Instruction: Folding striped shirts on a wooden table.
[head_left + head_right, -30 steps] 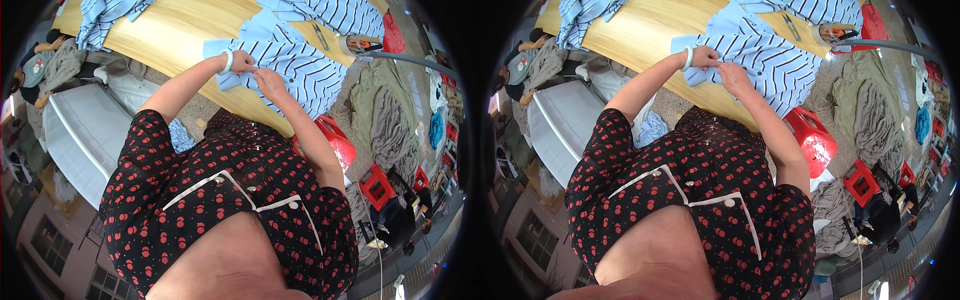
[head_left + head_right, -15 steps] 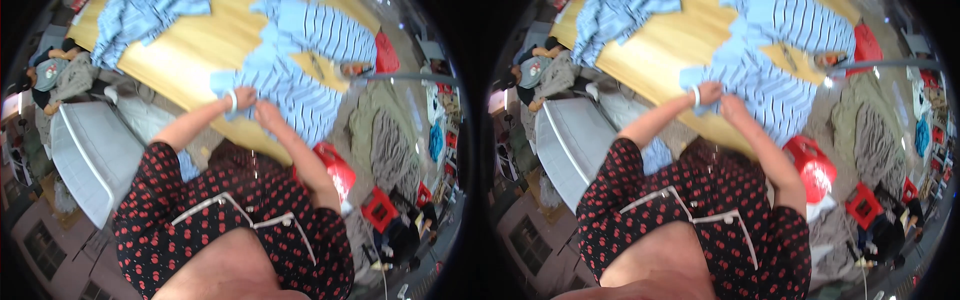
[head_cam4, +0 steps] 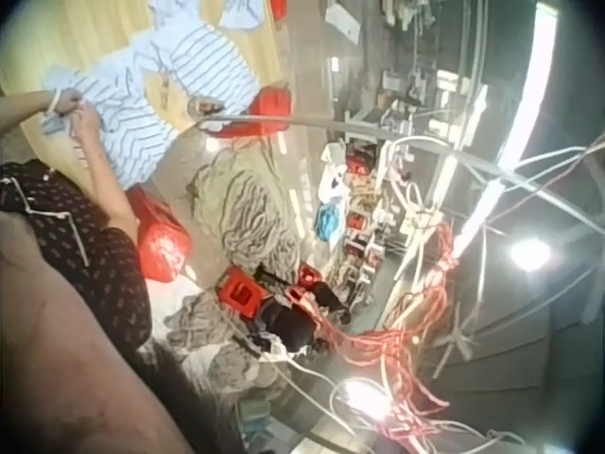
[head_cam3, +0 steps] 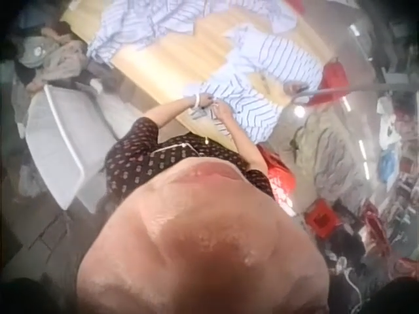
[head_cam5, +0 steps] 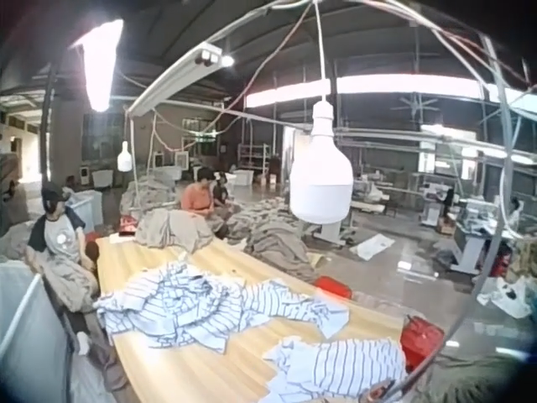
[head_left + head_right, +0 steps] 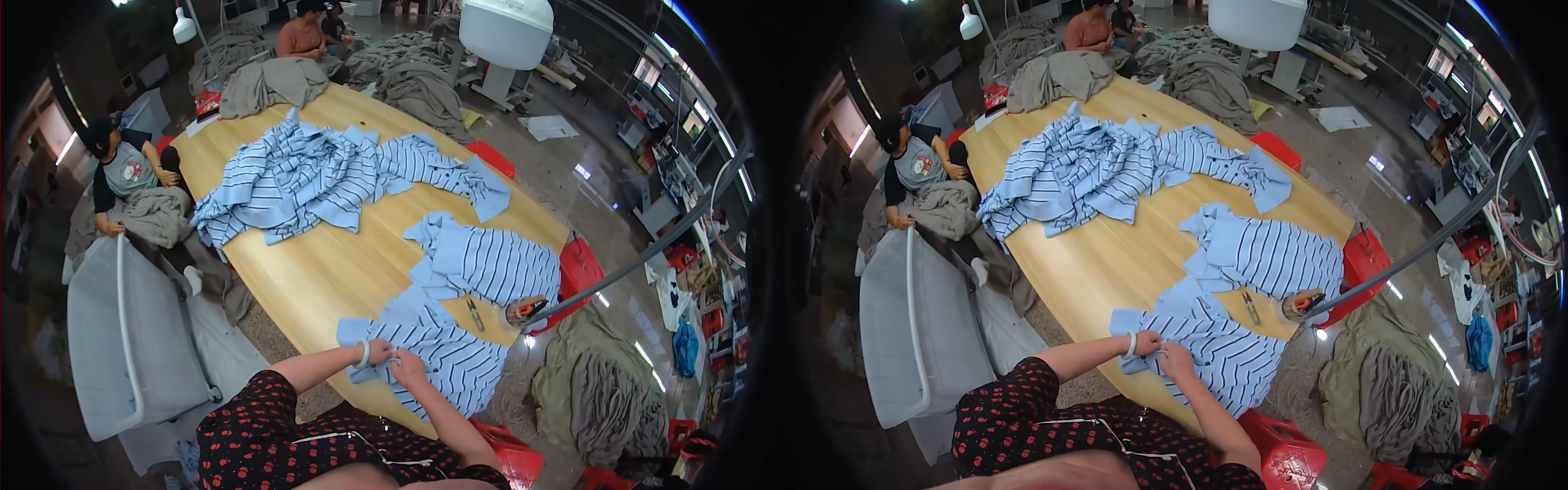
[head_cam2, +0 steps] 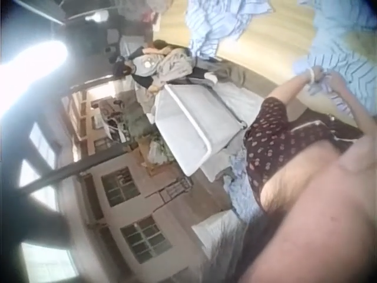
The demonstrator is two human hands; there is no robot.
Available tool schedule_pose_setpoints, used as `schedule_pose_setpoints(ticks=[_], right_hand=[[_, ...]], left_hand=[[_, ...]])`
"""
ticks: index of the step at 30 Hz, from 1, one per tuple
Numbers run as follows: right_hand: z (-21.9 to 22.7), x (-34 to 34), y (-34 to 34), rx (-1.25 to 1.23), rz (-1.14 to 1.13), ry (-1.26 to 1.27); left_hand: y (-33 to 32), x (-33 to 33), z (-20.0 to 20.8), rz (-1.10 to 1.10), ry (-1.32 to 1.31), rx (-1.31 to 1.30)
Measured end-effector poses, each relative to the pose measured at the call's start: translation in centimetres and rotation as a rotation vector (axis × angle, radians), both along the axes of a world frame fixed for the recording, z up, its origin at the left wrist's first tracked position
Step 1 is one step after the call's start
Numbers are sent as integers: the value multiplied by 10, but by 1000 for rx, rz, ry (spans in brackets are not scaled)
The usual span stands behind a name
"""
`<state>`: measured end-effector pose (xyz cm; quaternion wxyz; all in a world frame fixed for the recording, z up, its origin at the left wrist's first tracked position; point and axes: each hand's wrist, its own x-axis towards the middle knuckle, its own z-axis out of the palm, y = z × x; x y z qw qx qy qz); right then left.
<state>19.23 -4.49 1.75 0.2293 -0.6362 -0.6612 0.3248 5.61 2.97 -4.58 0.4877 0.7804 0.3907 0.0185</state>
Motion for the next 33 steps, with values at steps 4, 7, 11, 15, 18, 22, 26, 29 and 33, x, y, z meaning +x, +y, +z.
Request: schedule_pose_setpoints(ticks=[4, 7, 11, 15, 18, 22, 26, 29, 33], right_hand=[[-6, 2, 1, -32, -71, 33], [-1, 0, 1, -21, -101, 51], [-14, 3, 1, 144, -93, -23], [-14, 4, 2, 185, -40, -109], [-5, 2, 2, 184, -40, -158], [-3, 3, 0, 144, -3, -200], [-8, 0, -12, 156, -11, -197], [-14, 2, -14, 98, 3, -191], [-22, 6, -5, 38, 10, -203]], left_hand=[[2, 4, -3, 50, 60, -159], [3, 2, -7, 34, 51, -81], [6, 4, 1, 51, 23, -113], [7, 9, 26, -10, 108, 60], [4, 8, 33, -37, 109, 92], [-11, 7, 46, -66, 79, 153], [-37, 10, 42, 49, 90, 207], [-47, 12, 35, 119, 21, 273], [-45, 19, 45, 234, 3, 221]])
